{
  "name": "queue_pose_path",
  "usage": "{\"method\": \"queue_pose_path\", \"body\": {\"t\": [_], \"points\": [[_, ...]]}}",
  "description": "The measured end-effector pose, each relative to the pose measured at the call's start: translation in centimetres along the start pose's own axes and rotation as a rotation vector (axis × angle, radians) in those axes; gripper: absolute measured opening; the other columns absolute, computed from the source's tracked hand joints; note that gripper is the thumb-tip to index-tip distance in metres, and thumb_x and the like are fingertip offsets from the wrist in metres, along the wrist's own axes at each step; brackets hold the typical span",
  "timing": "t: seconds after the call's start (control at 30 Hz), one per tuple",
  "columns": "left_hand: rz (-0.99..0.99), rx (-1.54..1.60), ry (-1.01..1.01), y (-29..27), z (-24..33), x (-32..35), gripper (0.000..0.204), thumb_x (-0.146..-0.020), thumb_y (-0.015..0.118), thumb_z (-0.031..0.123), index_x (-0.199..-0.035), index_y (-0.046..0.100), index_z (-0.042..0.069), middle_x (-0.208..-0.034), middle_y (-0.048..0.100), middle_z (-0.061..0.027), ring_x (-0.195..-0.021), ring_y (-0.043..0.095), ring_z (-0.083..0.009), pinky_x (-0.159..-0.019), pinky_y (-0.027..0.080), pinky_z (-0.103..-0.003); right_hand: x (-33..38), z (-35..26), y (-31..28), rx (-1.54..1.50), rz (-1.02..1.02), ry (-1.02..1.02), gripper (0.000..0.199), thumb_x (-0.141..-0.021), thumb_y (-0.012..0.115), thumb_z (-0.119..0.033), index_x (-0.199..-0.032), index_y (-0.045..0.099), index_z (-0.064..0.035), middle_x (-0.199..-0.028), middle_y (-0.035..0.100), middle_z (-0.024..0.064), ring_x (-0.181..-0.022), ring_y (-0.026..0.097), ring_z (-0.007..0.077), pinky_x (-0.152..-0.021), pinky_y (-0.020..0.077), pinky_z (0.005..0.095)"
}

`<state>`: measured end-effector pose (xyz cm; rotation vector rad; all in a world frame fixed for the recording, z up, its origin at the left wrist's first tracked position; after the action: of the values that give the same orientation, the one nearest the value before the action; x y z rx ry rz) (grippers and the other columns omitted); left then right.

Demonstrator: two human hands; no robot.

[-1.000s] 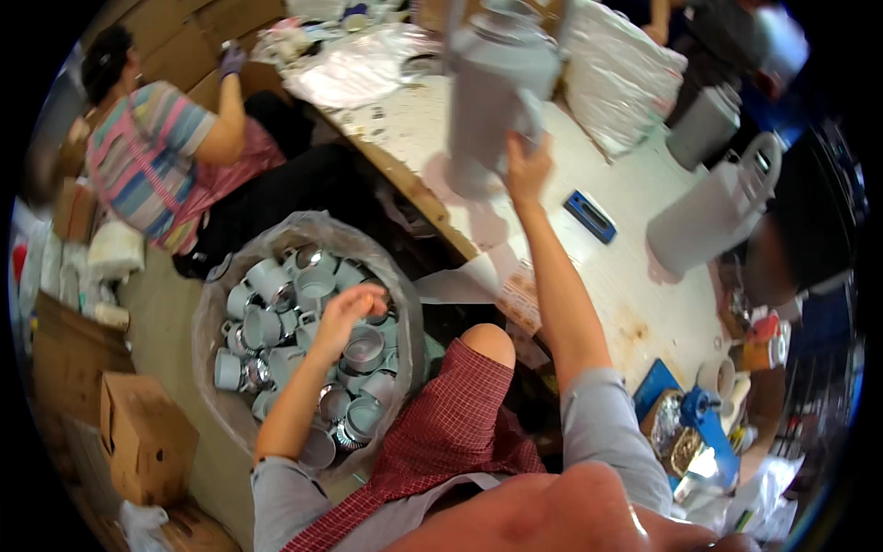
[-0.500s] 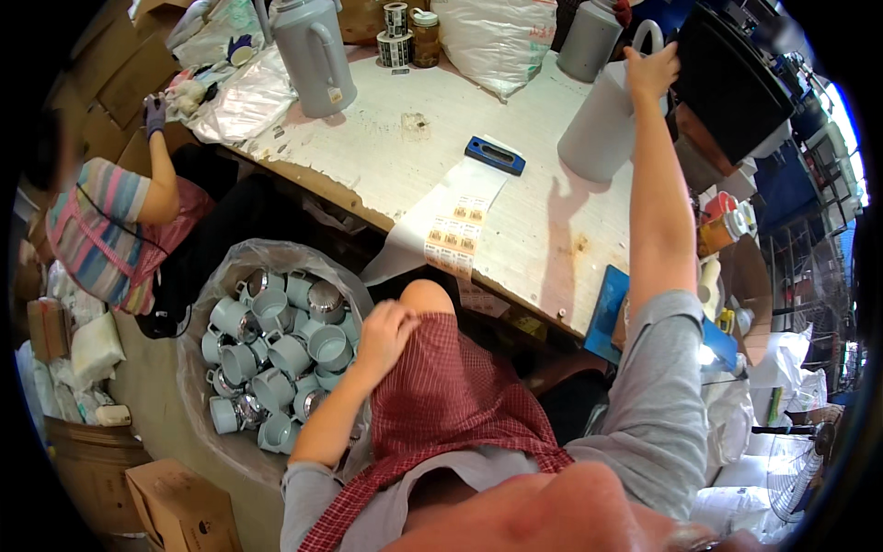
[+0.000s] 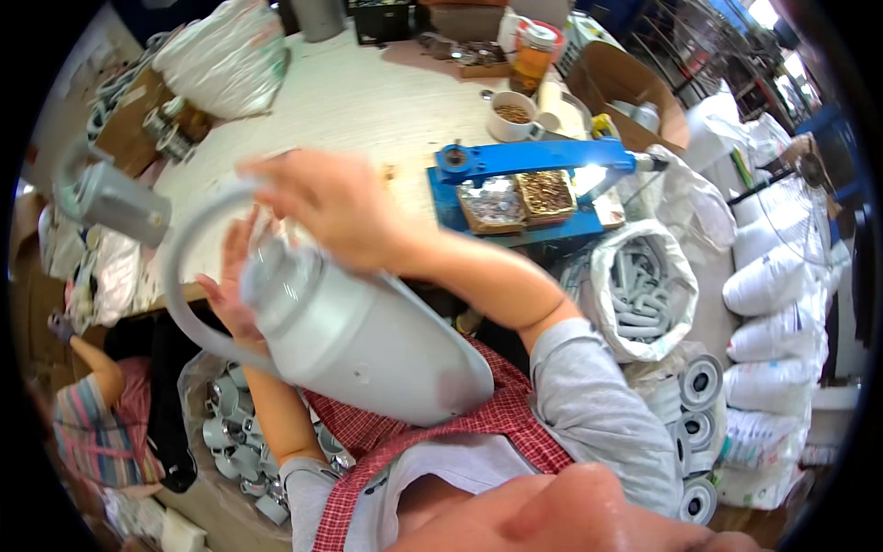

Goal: The person assembles white electric kettles by hand. They insert small metal components into the kettle body, attach the handle, and affix a label to the side. The person repeats this process for multiple units, retrieving parts from nearby bags and placing finished kettles on the table.

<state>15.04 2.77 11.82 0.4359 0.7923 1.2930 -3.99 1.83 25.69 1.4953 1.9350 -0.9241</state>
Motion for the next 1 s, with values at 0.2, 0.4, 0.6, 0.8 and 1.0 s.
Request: {"method": "queue_pose_path", "body": {"t": [0.2, 0.4, 0.6, 0.8, 1.0], "points": [[-0.058, -0.298, -0.193, -1.2, -7.2, 0.4, 0.068, -0.092, 0.046, 0.06, -0.119, 0.058, -0.001, -0.115, 0.056, -0.0127, -0.112, 0.054, -0.0238, -0.1, 0.047, -0.047, 17.1, 12.6, -14.2, 0.353, -0.044, 0.599, 0.016, -0.087, 0.066, -0.011, -0.1, 0.07, -0.0025, -0.103, 0.069, 0.0147, -0.099, 0.065, 0.029, -0.085, 0.0521, 0.0371], [-0.082, -0.386, -0.276, 0.8, -10.0, -1.5, 0.064, -0.094, 0.043, 0.056, -0.12, 0.057, -0.001, -0.112, 0.059, -0.0119, -0.105, 0.056, -0.0221, -0.089, 0.048, -0.035, 21.6, 21.7, -27.0, 0.894, 0.132, 0.634, 0.025, -0.088, 0.061, -0.009, -0.112, 0.063, -0.001, -0.105, 0.066, 0.0211, -0.095, 0.064, 0.0374, -0.085, 0.0506, 0.0435], [-0.065, -0.387, -0.292, 1.0, -10.6, -2.7, 0.064, -0.094, 0.042, 0.056, -0.118, 0.059, 0.0, -0.113, 0.059, -0.0131, -0.104, 0.055, -0.0219, -0.091, 0.045, -0.033, 22.1, 26.7, -25.2, 1.178, -0.272, 0.507, 0.025, -0.092, 0.05, -0.008, -0.112, 0.059, 0.0028, -0.116, 0.057, 0.0273, -0.11, 0.053, 0.0442, -0.097, 0.0408, 0.0503], [-0.276, -0.844, -0.142, 1.6, -8.0, -4.2, 0.081, -0.082, 0.05, 0.069, -0.116, 0.064, -0.003, -0.116, 0.058, -0.014, -0.105, 0.054, -0.0224, -0.092, 0.04, -0.033, 22.9, 16.3, -25.1, 0.683, 0.113, 0.674, 0.012, -0.09, 0.061, -0.007, -0.098, 0.065, 0.0015, -0.092, 0.068, 0.0166, -0.085, 0.066, 0.0322, -0.075, 0.052, 0.0389], [-0.37, -1.034, -0.304, 0.6, -7.9, -4.5, 0.076, -0.073, 0.061, 0.06, -0.121, 0.064, 0.001, -0.113, 0.057, -0.011, -0.105, 0.055, -0.0216, -0.092, 0.041, -0.032, 11.5, 10.6, -18.8, 0.113, 0.249, 0.475, 0.008, -0.082, 0.069, 0.003, -0.088, 0.065, 0.0021, -0.089, 0.067, 0.0091, -0.071, 0.063, 0.0132, -0.066, 0.0496, 0.0255]]}}
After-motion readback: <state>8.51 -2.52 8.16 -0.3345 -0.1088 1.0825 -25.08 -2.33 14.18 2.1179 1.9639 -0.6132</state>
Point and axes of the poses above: each hand's wrist, its own x-axis away from the middle knuckle, its own y-axis out of the palm, z = x × y, the point moved 9 cm from there along -x, towards the middle knuckle
